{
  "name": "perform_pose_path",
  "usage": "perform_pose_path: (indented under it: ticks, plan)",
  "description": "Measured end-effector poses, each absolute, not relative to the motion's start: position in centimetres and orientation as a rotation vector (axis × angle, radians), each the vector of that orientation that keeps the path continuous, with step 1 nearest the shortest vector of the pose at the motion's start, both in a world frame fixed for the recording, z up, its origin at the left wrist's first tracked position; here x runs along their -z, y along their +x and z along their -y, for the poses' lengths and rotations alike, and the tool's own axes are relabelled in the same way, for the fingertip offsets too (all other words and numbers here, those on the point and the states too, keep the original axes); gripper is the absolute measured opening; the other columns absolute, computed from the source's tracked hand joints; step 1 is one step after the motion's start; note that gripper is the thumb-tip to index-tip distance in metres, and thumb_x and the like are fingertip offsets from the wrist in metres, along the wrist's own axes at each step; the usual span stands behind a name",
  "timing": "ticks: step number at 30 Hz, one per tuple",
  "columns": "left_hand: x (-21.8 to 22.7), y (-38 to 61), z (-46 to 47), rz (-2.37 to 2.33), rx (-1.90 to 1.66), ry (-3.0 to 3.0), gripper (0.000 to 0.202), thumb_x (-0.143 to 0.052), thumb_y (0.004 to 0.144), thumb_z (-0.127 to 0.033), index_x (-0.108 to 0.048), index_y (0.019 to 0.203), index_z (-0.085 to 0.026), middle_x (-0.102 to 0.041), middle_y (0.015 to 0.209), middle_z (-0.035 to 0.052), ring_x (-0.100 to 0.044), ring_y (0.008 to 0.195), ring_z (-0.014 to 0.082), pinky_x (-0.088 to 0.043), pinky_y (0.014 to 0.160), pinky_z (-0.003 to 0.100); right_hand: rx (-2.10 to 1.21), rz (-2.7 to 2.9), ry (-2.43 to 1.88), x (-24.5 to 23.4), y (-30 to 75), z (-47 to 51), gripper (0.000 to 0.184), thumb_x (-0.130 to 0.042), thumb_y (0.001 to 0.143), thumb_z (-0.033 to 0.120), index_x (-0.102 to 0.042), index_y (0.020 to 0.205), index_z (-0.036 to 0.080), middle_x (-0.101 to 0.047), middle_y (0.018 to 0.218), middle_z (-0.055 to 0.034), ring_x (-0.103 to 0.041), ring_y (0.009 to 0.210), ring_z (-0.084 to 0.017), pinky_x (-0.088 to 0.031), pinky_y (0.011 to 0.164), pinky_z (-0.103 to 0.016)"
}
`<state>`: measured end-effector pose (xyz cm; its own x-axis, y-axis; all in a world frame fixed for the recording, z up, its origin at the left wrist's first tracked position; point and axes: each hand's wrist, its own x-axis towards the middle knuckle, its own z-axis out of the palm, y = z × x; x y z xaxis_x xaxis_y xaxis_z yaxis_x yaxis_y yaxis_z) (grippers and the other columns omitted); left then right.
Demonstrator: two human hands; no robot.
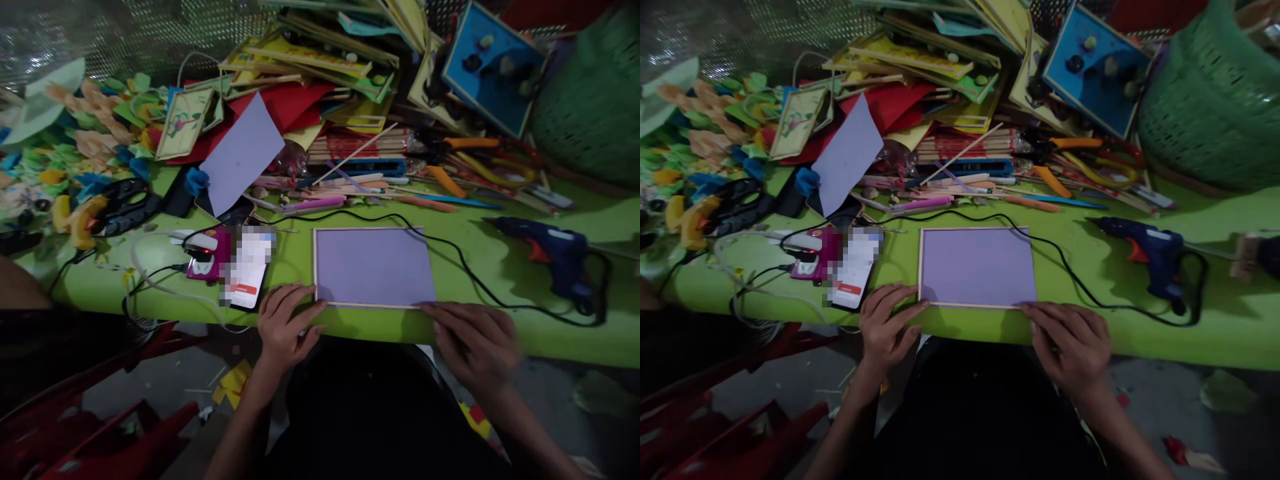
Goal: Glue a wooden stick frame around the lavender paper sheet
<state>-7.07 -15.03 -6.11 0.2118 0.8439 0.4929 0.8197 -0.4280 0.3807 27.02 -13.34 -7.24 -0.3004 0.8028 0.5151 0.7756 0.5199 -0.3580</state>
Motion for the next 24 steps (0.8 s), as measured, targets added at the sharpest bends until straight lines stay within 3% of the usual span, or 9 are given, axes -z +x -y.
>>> perform_pose_path:
  ticks: [10, 14, 18, 24]
  plan:
    - [6.4, -7.2, 14.8, -1.663, -0.997, 2.457, 0.031, -0.053, 0.099, -0.042, -0.075, 0.121, -0.035, -0.076, 0.122, 0.0002, -0.064, 0.121, 0.0263, -0.047, 0.107, 0.048, -0.083, 2.158, -1.297, 7.1, 27.4, 13.3, 0.048, -0.069, 0.084, 0.013, -0.071, 0.127, 0.033, -0.080, 0.110, -0.0008, -0.073, 0.094, -0.021, -0.051, 0.093, -0.043]
    - [6.4, -7.2, 14.9, -1.669, -1.007, 2.441, 0.038, -0.048, 0.101, -0.048, -0.072, 0.127, -0.034, -0.075, 0.125, 0.0016, -0.063, 0.123, 0.0272, -0.047, 0.107, 0.048, -0.068, 2.150, -1.345, 6.4, 27.1, 13.0, 0.057, -0.066, 0.089, 0.017, -0.059, 0.144, 0.030, -0.075, 0.127, -0.0076, -0.072, 0.108, -0.025, -0.051, 0.096, -0.046]
    - [6.6, -7.1, 14.9, -1.709, -1.002, 2.427, 0.041, -0.046, 0.102, -0.048, -0.070, 0.132, -0.032, -0.073, 0.130, 0.0027, -0.061, 0.127, 0.0281, -0.044, 0.110, 0.049, -0.030, 2.232, -1.384, 6.0, 26.9, 12.8, 0.052, -0.064, 0.094, 0.019, -0.059, 0.145, 0.027, -0.065, 0.143, -0.0132, -0.065, 0.124, -0.030, -0.047, 0.103, -0.051]
    - [6.6, -6.7, 14.8, -1.776, -1.011, 2.403, 0.039, -0.047, 0.102, -0.046, -0.072, 0.129, -0.032, -0.072, 0.133, 0.0020, -0.060, 0.129, 0.0280, -0.044, 0.110, 0.049, -0.015, 2.210, -1.394, 5.9, 28.2, 12.8, 0.046, -0.062, 0.095, 0.017, -0.062, 0.141, 0.023, -0.069, 0.136, -0.0137, -0.067, 0.119, -0.029, -0.049, 0.101, -0.049]
